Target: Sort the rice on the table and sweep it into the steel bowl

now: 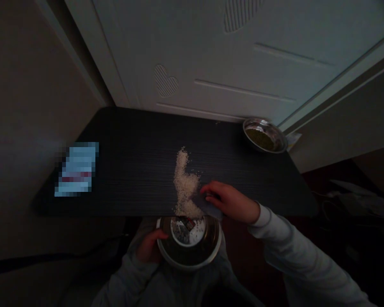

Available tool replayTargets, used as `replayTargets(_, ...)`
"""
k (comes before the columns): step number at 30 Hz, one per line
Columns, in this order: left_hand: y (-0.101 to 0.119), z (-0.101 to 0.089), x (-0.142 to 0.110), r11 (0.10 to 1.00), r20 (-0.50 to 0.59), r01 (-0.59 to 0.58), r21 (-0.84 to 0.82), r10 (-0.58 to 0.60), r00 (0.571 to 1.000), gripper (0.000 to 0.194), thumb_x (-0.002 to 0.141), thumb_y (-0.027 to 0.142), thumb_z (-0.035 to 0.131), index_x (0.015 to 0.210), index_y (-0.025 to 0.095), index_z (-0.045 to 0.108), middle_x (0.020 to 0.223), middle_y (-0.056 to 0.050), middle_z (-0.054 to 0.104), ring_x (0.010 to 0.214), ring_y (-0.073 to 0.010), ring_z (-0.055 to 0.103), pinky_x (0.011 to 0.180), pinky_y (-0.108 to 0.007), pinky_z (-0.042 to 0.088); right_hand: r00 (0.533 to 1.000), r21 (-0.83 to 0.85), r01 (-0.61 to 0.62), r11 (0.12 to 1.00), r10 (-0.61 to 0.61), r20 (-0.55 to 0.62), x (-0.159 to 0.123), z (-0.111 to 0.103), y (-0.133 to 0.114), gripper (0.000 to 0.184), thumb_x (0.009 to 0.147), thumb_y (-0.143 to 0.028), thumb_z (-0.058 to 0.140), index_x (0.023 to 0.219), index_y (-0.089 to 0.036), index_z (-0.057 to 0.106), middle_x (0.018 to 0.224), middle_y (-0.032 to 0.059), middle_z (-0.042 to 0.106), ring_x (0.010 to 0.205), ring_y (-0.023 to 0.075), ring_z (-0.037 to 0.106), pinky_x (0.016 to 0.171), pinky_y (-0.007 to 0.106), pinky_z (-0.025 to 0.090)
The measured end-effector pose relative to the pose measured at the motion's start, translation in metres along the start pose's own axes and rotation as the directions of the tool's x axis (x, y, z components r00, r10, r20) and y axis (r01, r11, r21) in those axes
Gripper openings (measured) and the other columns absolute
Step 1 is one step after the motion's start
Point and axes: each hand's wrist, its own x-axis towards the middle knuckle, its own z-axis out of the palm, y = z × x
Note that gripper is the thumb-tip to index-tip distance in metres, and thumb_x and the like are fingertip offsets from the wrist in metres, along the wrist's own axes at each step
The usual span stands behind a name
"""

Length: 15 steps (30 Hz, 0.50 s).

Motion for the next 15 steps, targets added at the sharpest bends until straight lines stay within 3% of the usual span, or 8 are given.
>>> replayTargets(4, -0.004, -0.010, 0.006, 1.000, 0.055, -0.004, -0.026, 0.005, 0.998, 0.028, 0.053, 0.010, 0.052, 0.072, 0.009, 0.073, 0.071, -0.010, 0.073, 0.100, -0.0322, 0.057, 0.096, -0.044, 0.031, 1.000, 0.002, 0.028, 1.000, -0.028, 0.012, -0.003, 0.007, -0.008, 0.022, 0.080, -0.012, 0.047, 0.099, -0.019, 0.055, 0.092, 0.0047, 0.058, 0.081, 0.0138, 0.055, 0.075, 0.028, 0.044)
replayTargets(9, -0.005, -0.013, 0.008, 0.999, 0.030, 0.003, -0.035, -0.002, 1.000, 0.030, 0.051, 0.010, 0.053, 0.073, 0.008, 0.072, 0.072, -0.011, 0.073, 0.099, -0.0331, 0.058, 0.095, -0.044, 0.033, 0.995, 0.042, 0.092, 0.995, -0.093, 0.024, -0.010, 0.011, -0.018, 0.023, 0.081, -0.011, 0.045, 0.100, -0.020, 0.056, 0.092, 0.0047, 0.058, 0.084, 0.0136, 0.055, 0.075, 0.027, 0.044)
replayTargets(12, -0.003, -0.008, 0.006, 0.999, 0.004, -0.011, -0.032, 0.011, 1.000, 0.027, 0.050, 0.008, 0.052, 0.069, 0.008, 0.072, 0.072, -0.012, 0.073, 0.098, -0.0328, 0.058, 0.094, -0.043, 0.034, 0.993, 0.057, 0.113, 0.992, -0.114, 0.019, -0.011, 0.004, -0.020, 0.024, 0.081, -0.012, 0.046, 0.102, -0.021, 0.055, 0.092, 0.0039, 0.059, 0.084, 0.0136, 0.055, 0.076, 0.028, 0.044)
replayTargets(15, -0.001, -0.005, 0.005, 1.000, -0.034, 0.002, -0.029, -0.003, 0.999, 0.023, 0.050, 0.008, 0.051, 0.061, 0.012, 0.072, 0.069, -0.010, 0.073, 0.097, -0.0324, 0.059, 0.092, -0.044, 0.036, 0.994, 0.085, 0.084, 0.993, -0.077, -0.081, 0.002, -0.012, -0.012, 0.025, 0.079, -0.014, 0.048, 0.103, -0.020, 0.055, 0.084, 0.0019, 0.059, 0.078, 0.0127, 0.055, 0.073, 0.027, 0.044)
